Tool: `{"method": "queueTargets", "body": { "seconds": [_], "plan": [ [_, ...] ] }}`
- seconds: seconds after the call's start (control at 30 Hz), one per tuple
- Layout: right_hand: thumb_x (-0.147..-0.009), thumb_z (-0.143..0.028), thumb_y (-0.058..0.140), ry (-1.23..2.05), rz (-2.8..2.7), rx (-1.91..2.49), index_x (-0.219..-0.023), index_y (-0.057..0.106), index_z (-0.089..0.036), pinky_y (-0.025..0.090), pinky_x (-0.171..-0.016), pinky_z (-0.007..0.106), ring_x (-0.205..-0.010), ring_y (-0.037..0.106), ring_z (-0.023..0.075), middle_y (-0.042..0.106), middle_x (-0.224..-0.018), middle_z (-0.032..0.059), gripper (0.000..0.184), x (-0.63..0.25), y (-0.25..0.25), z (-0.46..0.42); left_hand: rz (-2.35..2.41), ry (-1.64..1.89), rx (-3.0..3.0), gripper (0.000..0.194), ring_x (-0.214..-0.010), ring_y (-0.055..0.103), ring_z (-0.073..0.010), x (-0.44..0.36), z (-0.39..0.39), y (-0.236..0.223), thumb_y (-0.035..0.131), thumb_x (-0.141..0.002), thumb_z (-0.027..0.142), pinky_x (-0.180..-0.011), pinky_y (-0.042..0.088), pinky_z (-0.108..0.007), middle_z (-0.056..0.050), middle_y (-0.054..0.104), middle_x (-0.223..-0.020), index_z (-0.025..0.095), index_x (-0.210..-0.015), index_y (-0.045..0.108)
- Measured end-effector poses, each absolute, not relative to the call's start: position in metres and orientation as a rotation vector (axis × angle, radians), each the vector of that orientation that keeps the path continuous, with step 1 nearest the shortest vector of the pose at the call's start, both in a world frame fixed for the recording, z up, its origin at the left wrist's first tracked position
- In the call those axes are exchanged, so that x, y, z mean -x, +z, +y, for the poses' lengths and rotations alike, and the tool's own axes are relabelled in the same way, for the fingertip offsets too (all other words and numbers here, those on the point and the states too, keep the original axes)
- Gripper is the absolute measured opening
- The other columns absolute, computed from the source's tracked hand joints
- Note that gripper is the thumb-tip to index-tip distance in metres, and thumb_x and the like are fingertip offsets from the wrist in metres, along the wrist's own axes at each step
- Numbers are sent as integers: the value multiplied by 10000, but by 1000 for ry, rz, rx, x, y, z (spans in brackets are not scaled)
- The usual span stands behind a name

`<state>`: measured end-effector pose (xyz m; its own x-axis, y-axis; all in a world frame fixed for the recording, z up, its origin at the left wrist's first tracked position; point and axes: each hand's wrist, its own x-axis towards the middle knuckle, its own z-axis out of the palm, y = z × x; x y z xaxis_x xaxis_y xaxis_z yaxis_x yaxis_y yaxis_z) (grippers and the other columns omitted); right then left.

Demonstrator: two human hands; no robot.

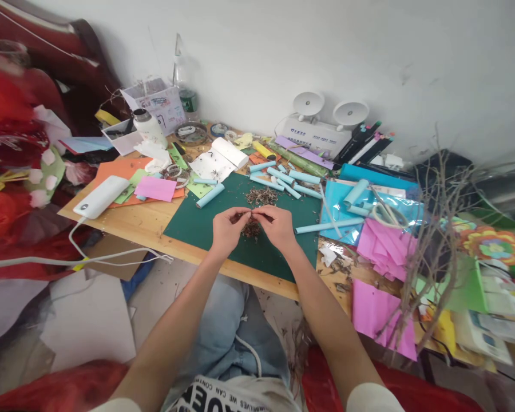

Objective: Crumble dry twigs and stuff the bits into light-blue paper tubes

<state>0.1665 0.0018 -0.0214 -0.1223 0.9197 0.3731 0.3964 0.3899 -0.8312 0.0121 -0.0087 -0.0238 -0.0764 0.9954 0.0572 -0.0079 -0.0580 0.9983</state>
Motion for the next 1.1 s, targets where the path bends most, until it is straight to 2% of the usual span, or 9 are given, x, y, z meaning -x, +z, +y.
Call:
{"method": "queueTargets", "body": {
  "seconds": [0.13,0.27,0.43,0.57,0.8,0.93,1.1],
  "plan": [
    [-934,-270,494,516,-1864,1182,-897,722,-225,505,-814,321,-835,653,199,722,-894,77,235,-164,-25,1,1210,1251,-1220,235,-658,666,-154,-9,-3,-31,746,-749,353,-621,536,-264,-47,744,-773,148,-865,750],
    [-922,-211,445,425,-1917,1217,-886,685,-200,487,-793,323,-830,624,207,692,-893,95,243,-162,-25,0,1202,1235,-1224,230,-644,654,-145,-10,0,-34,739,-753,351,-610,523,-259,-40,737,-765,151,-865,748],
    [-872,-291,572,754,-1566,1227,-843,709,-217,511,-700,299,-696,641,180,700,-771,37,159,-166,-24,3,1168,1296,-1163,232,-644,661,-147,-9,0,-27,769,-733,344,-660,543,-276,-32,723,-704,152,-863,749],
    [-811,-349,660,906,-1432,1217,-844,745,-223,547,-699,319,-709,681,195,740,-802,38,155,-169,-23,4,1185,1330,-1117,248,-659,660,-142,-6,0,-27,788,-720,342,-676,547,-274,-30,724,-718,153,-875,749],
    [-796,-351,720,805,-1651,1122,-972,761,-241,568,-685,297,-766,678,174,735,-954,53,212,-163,-14,-3,1192,1328,-979,290,-649,645,-132,-6,0,-28,814,-686,370,-679,538,-282,-38,731,-759,145,-855,745],
    [-850,-335,687,641,-1700,1097,-923,778,-254,566,-767,301,-794,681,168,749,-910,41,141,-162,-18,-2,1128,1294,-910,321,-669,650,-129,-10,-2,-23,855,-636,376,-709,545,-280,-38,735,-772,143,-830,748],
    [-886,-288,658,493,-1726,1066,-905,784,-243,560,-752,289,-768,695,159,769,-871,37,135,-163,-25,1,1060,1284,-840,322,-685,646,-122,-12,-3,-19,876,-613,366,-747,539,-275,-24,719,-737,150,-809,740]
  ]
}}
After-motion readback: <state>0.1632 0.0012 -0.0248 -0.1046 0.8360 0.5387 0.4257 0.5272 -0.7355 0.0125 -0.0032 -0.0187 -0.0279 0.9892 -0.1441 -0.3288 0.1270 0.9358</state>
